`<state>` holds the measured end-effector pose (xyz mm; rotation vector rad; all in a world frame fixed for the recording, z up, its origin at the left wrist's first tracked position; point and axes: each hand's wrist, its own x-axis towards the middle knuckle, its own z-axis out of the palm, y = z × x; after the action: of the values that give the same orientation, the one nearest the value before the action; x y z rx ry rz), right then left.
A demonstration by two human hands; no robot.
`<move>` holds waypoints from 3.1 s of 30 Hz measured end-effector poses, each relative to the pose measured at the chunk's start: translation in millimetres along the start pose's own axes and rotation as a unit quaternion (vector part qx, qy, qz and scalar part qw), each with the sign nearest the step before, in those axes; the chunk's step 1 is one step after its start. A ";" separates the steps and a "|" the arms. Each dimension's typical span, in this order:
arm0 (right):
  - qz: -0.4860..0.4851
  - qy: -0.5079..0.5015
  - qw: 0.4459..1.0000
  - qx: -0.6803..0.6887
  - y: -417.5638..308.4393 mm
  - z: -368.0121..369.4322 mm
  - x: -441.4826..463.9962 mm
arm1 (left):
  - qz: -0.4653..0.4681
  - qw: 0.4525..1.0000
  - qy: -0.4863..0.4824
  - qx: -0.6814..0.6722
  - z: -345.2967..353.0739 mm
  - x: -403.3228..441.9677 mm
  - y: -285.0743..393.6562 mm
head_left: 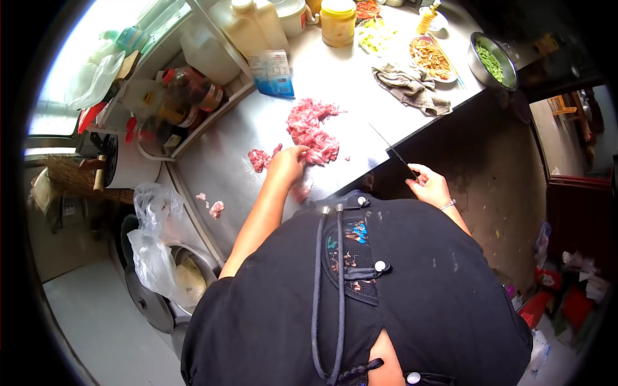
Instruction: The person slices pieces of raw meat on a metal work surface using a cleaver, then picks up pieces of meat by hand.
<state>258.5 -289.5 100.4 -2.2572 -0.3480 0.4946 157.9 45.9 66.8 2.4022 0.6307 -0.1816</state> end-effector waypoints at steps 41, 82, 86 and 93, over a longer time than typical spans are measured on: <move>-0.018 -0.164 0.986 0.025 14.7 56.8 4.7 | -0.046 0.979 0.160 -0.119 -5.2 -47.8 -52.0; -0.329 -0.333 0.846 -0.257 -69.6 104.1 15.6 | 0.149 0.959 0.241 0.031 64.0 -129.7 -45.3; -0.340 -0.321 0.838 -0.282 -76.0 103.4 13.0 | 0.132 0.960 0.246 0.027 72.9 -129.3 -45.0; -0.381 -0.271 0.824 -0.318 -77.0 107.6 11.3 | 0.080 0.984 0.151 -0.042 73.1 -129.7 -45.4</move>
<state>212.7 -165.3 89.0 -2.2540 -1.8576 0.6256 24.5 -19.6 20.6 2.4038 0.5620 0.2768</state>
